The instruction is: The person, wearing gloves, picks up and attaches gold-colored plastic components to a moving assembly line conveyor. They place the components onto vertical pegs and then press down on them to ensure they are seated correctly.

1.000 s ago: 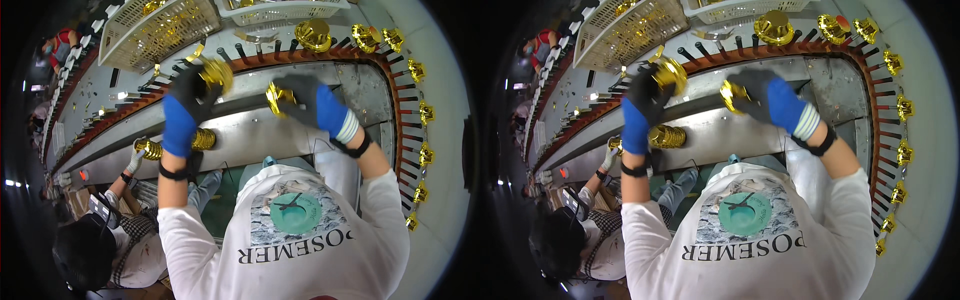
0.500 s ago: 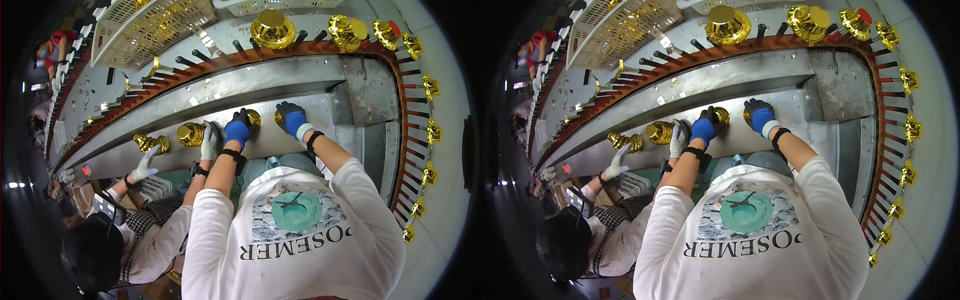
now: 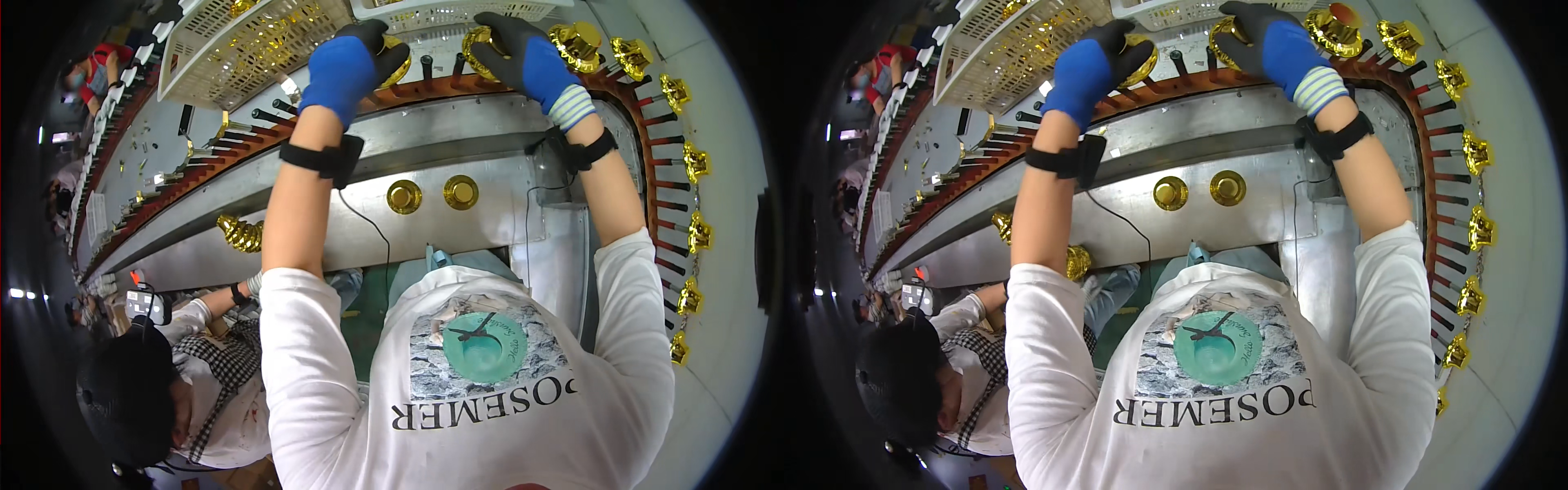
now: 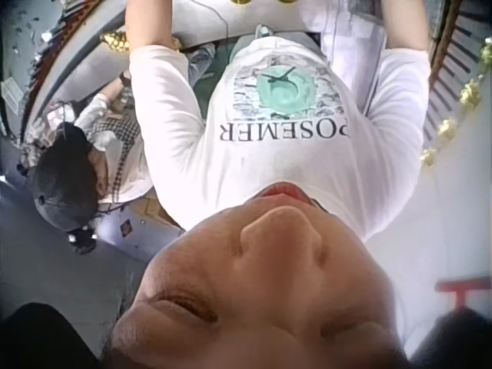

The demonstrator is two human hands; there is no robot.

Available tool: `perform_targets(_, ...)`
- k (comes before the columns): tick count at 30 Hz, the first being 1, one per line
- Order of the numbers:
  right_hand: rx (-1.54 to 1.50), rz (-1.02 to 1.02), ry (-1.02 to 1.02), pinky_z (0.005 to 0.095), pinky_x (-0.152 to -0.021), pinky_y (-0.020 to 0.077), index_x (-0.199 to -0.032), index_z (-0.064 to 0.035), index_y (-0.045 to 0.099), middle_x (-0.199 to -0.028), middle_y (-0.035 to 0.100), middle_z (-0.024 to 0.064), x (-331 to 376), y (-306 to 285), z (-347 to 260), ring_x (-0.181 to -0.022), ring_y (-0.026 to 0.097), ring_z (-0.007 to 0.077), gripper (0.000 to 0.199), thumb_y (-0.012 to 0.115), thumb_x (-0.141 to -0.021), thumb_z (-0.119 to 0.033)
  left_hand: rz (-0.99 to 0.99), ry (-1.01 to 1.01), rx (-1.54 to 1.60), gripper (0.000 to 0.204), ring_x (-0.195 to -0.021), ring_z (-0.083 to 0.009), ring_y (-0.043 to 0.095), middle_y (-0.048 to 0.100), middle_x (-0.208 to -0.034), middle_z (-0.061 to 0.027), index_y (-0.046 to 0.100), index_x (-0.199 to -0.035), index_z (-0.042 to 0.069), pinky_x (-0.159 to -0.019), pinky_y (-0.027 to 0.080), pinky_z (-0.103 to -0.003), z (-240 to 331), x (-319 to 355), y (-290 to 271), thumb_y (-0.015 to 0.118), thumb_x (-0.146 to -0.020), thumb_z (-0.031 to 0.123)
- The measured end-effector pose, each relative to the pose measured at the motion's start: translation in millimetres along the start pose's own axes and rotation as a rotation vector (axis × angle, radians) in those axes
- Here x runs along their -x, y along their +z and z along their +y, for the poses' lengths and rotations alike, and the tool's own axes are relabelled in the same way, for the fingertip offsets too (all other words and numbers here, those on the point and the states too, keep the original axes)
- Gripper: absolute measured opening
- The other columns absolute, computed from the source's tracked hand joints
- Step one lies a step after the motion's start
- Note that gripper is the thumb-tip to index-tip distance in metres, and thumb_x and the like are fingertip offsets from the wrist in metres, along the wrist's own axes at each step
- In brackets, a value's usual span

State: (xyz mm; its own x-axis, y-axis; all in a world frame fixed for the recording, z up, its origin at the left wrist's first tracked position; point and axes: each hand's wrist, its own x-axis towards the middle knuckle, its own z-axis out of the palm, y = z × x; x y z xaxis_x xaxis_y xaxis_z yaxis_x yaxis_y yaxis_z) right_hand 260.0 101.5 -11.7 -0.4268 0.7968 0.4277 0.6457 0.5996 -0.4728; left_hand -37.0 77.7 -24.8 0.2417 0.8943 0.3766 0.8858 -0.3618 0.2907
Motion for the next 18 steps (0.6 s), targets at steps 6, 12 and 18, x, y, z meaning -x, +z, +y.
perform_targets(6,-0.042,0.117,-0.275,0.0421,-0.07,0.0559,-0.124,-0.0074,0.071,-0.091,0.075,0.0116,58,-15,-37,-0.066,0.068,0.0269,0.041,0.082,-0.089,-0.027,0.217,-0.008,0.21,0.044,-0.083,-0.0385,0.074,0.077,-0.098,-0.0168,0.076,-0.122,0.011,-0.07,0.06,-0.047,47,79,-44,0.085,-0.088,0.037)
perform_targets(12,-0.248,-0.462,0.078,0.0473,-0.084,0.06,-0.125,-0.0051,0.071,-0.111,0.075,0.021,193,89,3,-0.094,0.073,0.0406,0.044,0.082,-0.086,-0.023,-0.277,-0.232,0.24,0.049,-0.086,-0.0398,0.074,0.074,-0.11,-0.0194,0.071,-0.127,0.011,-0.072,0.059,-0.049,25,234,88,0.083,-0.088,0.039)
perform_targets(18,-0.087,-0.424,0.149,0.0505,-0.085,0.0577,-0.113,-0.0113,0.071,-0.106,0.072,0.0163,225,168,8,-0.098,0.071,0.0392,0.036,0.081,-0.084,-0.03,-0.498,-0.405,0.024,0.061,-0.1,-0.0386,0.074,0.075,-0.113,-0.0185,0.066,-0.138,0.01,-0.084,0.06,-0.05,17,263,174,0.077,-0.092,0.048)
